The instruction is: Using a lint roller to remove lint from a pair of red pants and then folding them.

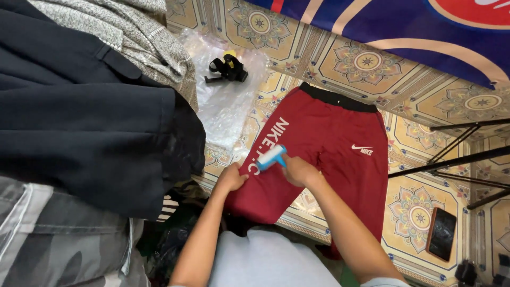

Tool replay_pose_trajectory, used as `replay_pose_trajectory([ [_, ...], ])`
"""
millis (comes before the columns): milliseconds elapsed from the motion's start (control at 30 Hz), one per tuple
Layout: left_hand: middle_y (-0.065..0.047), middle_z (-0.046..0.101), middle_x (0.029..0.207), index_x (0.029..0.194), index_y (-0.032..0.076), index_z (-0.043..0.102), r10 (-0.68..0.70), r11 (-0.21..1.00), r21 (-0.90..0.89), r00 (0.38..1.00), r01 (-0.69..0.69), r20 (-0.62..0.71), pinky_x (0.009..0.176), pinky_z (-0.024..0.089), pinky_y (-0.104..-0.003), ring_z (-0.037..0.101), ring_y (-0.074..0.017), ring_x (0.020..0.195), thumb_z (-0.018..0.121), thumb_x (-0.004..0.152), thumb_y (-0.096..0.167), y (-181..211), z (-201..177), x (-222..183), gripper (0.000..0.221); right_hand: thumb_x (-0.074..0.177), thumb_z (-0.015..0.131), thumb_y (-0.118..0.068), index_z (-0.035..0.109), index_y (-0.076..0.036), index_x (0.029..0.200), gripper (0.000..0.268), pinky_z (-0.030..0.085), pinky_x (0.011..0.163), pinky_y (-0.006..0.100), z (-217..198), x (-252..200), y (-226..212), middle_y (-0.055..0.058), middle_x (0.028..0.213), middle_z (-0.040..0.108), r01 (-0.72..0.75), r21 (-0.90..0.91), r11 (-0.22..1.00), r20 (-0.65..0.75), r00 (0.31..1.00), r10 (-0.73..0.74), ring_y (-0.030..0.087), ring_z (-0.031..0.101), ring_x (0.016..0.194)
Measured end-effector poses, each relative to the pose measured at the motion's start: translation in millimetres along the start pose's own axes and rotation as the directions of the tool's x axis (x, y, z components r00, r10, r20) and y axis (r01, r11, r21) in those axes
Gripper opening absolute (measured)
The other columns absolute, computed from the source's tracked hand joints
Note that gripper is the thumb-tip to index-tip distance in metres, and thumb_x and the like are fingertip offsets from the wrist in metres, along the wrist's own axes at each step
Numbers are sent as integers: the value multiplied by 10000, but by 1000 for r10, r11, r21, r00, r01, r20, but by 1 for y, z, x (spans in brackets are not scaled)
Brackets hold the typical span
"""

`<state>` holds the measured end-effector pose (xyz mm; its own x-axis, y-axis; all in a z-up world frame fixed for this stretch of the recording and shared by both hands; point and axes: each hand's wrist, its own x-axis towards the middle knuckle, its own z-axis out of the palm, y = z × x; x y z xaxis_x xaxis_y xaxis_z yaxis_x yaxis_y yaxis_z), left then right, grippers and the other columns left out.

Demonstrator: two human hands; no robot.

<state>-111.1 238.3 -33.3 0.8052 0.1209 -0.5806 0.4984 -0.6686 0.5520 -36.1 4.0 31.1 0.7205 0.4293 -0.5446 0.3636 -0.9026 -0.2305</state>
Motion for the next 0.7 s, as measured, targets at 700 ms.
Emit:
replay_pose_trajectory([
  [700, -210, 772, 984, 894, 69, 792, -133, 991, -64, 962, 121, -239, 874, 592, -431, 725, -373, 1074, 833, 821, 230, -67, 23, -17, 182, 971, 514, -256, 450, -61, 1488, 557, 631, 814, 502, 56, -41, -17, 251, 1033, 750, 220, -157, 963, 150, 969, -197, 405, 746, 989],
])
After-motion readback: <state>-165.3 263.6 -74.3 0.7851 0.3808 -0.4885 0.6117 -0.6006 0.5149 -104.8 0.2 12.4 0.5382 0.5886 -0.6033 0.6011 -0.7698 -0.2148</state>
